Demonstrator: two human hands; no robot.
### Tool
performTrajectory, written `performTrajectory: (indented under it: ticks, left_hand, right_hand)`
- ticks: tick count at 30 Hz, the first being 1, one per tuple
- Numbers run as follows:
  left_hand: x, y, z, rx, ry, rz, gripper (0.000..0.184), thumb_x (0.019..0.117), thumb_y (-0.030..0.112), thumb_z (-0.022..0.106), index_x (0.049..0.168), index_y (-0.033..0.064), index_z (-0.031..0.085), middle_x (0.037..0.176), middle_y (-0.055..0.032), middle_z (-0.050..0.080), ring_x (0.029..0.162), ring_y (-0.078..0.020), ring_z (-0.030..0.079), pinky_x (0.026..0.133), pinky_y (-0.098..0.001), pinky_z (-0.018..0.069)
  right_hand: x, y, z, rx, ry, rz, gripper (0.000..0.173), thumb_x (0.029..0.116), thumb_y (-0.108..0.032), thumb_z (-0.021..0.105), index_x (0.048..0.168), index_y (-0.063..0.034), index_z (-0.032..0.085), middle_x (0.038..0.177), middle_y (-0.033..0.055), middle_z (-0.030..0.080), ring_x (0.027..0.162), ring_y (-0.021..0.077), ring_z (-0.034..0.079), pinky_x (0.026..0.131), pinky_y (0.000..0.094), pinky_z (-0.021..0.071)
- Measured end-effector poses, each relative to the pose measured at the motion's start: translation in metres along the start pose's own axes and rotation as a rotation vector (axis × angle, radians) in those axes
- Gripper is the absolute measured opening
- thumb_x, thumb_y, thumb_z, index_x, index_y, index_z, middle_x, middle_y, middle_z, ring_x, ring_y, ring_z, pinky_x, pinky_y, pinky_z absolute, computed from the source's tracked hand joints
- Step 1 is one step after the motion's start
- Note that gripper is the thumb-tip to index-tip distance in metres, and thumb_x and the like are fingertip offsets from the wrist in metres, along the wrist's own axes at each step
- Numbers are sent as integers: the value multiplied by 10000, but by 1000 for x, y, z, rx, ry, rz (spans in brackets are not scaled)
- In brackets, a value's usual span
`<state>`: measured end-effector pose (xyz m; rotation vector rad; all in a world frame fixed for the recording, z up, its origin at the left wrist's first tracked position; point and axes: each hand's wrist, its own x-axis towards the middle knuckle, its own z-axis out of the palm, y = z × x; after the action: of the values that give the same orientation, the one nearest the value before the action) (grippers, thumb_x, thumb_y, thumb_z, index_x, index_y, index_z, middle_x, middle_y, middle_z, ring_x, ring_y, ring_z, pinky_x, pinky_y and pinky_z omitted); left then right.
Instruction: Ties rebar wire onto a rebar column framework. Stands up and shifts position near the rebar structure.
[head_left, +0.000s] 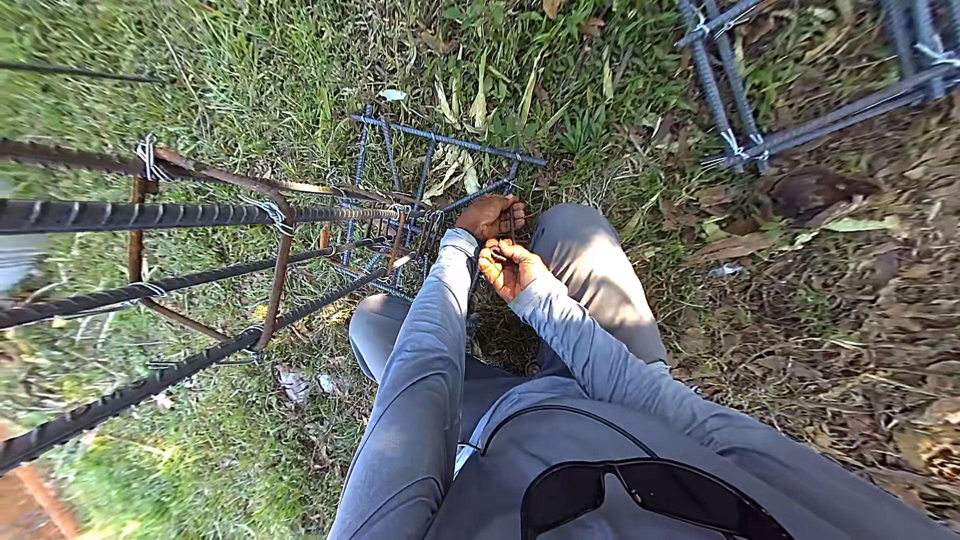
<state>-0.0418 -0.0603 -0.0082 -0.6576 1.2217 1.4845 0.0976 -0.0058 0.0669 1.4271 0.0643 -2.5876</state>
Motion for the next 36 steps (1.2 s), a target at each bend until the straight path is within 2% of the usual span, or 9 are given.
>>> performTrajectory:
  ticks: [4,10,14,17,23,26,29,32,36]
  left_hand:
    - [-3,2,0,145,20,-1,263,1095,202,470,1263,26,568,977,-107,703,765,-195,706,690,-347,616]
    - [-7,5,4,458,137,64,315,1066,258,565,1259,9,587,946,-140,737,718,-213,725,642,-357,621]
    - [-9,8,12,917,394,175,687,924,513,717,1327,6,488,1047,-211,687,868,-324,720,762,-527,617]
    - [-18,15,33,1110,522,208,845,900,615,687,1392,-18,423,1102,-230,681,1007,-365,700,865,-581,571]
    - [-6,16,50,1264,589,265,480,1023,432,553,1280,27,552,1125,-193,702,1060,-355,703,871,-576,570]
    - [-5,20,55,1300,613,219,410,1023,360,535,1272,36,565,1148,-198,698,1085,-357,698,873,-573,569]
    - [3,23,50,1292,598,207,340,995,303,554,1199,39,620,1153,-212,689,1093,-372,688,861,-593,568]
    - [11,25,32,1273,513,255,262,984,254,568,1126,71,691,1158,-179,700,1106,-358,676,890,-615,545]
    - [13,27,13,1216,529,245,243,954,360,626,1126,224,732,1170,-96,709,1151,-318,650,906,-649,515]
  right_hand:
    - [4,9,-7,-161,9,-83,113,1072,-88,443,1173,-81,493,1004,148,700,801,277,741,710,410,648]
    - [6,20,-7,-371,116,-146,138,1036,-28,526,1167,-38,483,921,171,691,685,297,724,647,439,644]
    - [14,28,-7,-491,212,-179,168,987,3,627,1126,-19,534,881,169,685,661,289,712,614,464,642]
    - [15,35,-2,-647,306,-197,248,976,-32,664,1196,-26,550,950,176,649,729,279,700,651,476,633]
    - [3,28,10,-1123,386,-244,222,949,-72,691,1153,-9,631,1051,187,669,969,283,662,873,499,560]
    - [1,28,12,-1174,395,-257,203,941,-81,703,1121,-8,644,1041,174,664,996,264,636,903,473,528]
    - [7,30,5,-1226,365,-262,257,983,-135,686,1193,3,633,1090,199,683,1022,284,664,926,489,545]
    - [4,31,5,-1102,341,-266,228,978,-114,689,1167,-2,629,1026,173,667,916,245,658,843,453,568]
    - [2,35,5,-928,308,-249,238,989,-59,666,1198,24,589,1021,191,659,822,249,698,760,445,628]
